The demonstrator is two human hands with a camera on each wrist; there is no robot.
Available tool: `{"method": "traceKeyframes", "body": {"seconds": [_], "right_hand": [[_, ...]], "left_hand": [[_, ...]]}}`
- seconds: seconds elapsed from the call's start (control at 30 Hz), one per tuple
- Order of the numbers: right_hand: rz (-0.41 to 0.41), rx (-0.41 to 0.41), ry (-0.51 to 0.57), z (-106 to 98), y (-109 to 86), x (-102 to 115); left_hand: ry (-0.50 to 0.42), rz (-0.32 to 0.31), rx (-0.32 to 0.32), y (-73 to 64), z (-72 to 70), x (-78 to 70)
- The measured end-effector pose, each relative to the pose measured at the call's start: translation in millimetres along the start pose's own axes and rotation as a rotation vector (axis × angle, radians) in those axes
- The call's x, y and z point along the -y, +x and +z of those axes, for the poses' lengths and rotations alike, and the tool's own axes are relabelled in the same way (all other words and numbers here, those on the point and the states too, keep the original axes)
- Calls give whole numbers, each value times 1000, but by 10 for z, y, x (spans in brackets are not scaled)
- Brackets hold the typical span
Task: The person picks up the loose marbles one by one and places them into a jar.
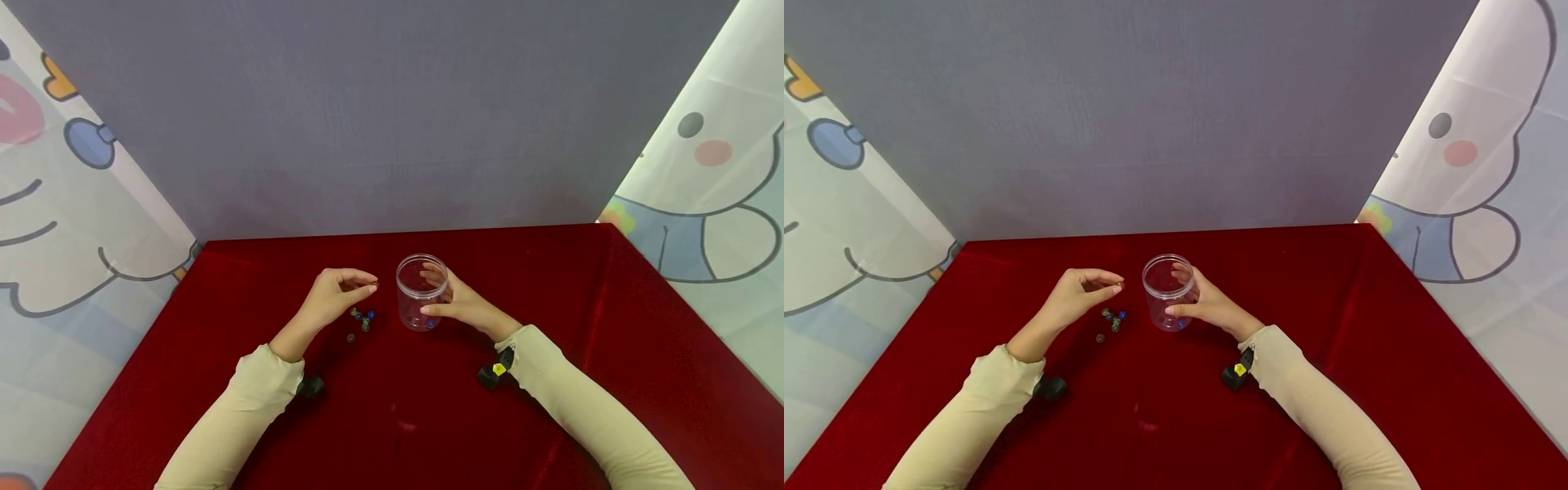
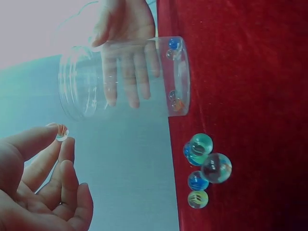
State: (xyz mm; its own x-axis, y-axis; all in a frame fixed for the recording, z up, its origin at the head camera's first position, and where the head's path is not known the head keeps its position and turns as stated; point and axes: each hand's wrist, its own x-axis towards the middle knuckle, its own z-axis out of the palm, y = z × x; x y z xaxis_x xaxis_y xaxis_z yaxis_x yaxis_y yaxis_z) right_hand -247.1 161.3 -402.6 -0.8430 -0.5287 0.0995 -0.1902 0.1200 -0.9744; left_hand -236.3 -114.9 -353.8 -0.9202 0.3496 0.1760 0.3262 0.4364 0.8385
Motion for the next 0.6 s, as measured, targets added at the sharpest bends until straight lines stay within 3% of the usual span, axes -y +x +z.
{"method": "traceKeyframes", "body": {"seconds": [0.6], "right_hand": [[13,-2,1,0,5,7]], "left_hand": [[-43,20,-27,124,72,-170]]}}
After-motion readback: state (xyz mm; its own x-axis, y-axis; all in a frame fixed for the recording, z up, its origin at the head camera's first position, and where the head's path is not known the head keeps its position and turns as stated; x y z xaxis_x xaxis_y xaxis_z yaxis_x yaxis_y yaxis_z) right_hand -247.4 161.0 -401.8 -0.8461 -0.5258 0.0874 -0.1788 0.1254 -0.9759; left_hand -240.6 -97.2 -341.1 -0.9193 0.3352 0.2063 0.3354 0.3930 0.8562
